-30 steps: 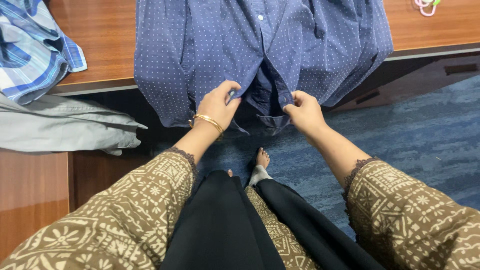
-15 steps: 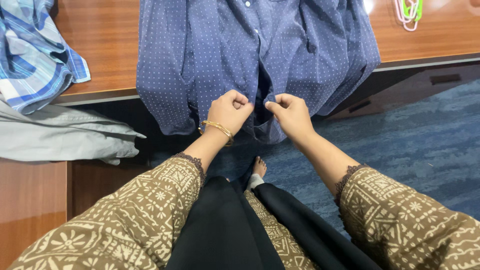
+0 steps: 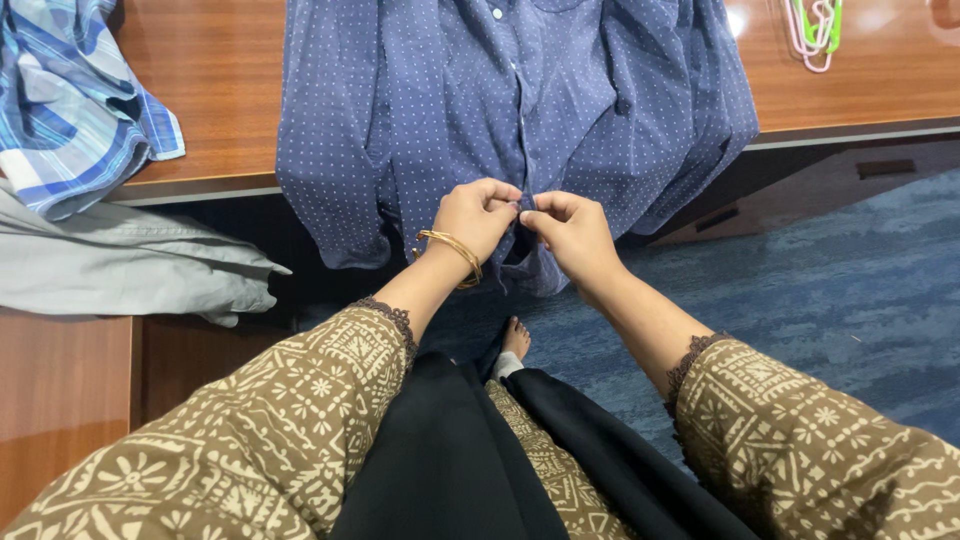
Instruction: The person picks up a dark blue dotted shirt from a pile, places it on a hanger, and buttons it up. They then hang the shirt on a rack. The person then picks up a blue plaid shirt and begins to unfold it.
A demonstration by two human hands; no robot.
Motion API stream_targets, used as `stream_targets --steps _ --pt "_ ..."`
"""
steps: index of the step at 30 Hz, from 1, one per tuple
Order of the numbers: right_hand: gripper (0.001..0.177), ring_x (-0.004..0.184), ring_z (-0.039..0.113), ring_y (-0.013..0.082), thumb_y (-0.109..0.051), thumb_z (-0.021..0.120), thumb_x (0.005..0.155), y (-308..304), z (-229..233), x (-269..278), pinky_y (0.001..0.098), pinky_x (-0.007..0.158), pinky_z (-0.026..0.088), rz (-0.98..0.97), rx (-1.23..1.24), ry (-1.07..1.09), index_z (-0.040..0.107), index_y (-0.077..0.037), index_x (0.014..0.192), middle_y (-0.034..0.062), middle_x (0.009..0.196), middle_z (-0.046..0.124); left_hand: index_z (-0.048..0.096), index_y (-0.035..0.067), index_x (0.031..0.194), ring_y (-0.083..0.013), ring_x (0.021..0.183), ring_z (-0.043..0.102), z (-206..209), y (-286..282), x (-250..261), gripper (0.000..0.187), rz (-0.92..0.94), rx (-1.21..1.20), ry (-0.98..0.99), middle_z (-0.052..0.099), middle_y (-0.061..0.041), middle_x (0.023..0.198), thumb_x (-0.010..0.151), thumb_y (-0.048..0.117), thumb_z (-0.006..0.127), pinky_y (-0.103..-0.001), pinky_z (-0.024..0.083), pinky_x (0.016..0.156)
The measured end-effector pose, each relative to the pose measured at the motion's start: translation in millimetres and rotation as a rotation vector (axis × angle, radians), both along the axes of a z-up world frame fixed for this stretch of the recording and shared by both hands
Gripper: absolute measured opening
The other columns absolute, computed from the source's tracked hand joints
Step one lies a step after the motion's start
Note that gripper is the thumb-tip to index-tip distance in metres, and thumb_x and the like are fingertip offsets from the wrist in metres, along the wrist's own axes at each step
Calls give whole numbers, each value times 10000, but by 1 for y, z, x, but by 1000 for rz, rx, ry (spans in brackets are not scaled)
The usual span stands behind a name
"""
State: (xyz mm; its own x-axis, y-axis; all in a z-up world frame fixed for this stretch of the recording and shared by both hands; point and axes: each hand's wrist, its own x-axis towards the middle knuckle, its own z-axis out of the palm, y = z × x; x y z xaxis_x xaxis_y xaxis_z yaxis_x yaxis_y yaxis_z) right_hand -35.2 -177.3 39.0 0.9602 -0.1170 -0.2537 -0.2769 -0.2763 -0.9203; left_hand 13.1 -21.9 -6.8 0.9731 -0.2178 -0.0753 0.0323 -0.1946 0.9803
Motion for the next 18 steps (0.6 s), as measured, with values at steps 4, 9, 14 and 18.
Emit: stream_targets --steps 4,9,14,18 --pt "133 665 540 20 -127 695 915 1 3 -1 207 595 421 17 26 17 750 -20 972 -50 768 663 670 83 1080 -188 713 756 -4 2 -5 215 -29 73 -55 771 -73 796 868 116 676 -325 571 691" --pt "172 660 594 53 -177 635 931 -3 13 3 210 610 469 -54 163 184 750 -50 942 -37 782 683 504 84 1148 -250 762 744 8 4 -7 321 -65 158 -125 760 -76 813 883 124 680 -379 555 711" --pt "145 675 614 56 -172 653 920 -5 23 6 223 599 475 -11 155 271 732 -54 892 -16 790 687 473 104 1207 -288 727 729 32 4 -12 414 -157 242 -66 703 -91 758 855 158 684 -410 556 714" --pt "110 665 582 37 -175 687 899 -5 22 7 202 593 460 15 68 262 735 -76 896 -28 770 668 435 113 1239 -304 749 723 45 6 -13 554 -230 305 -151 694 -103 786 783 171 743 -425 554 706"
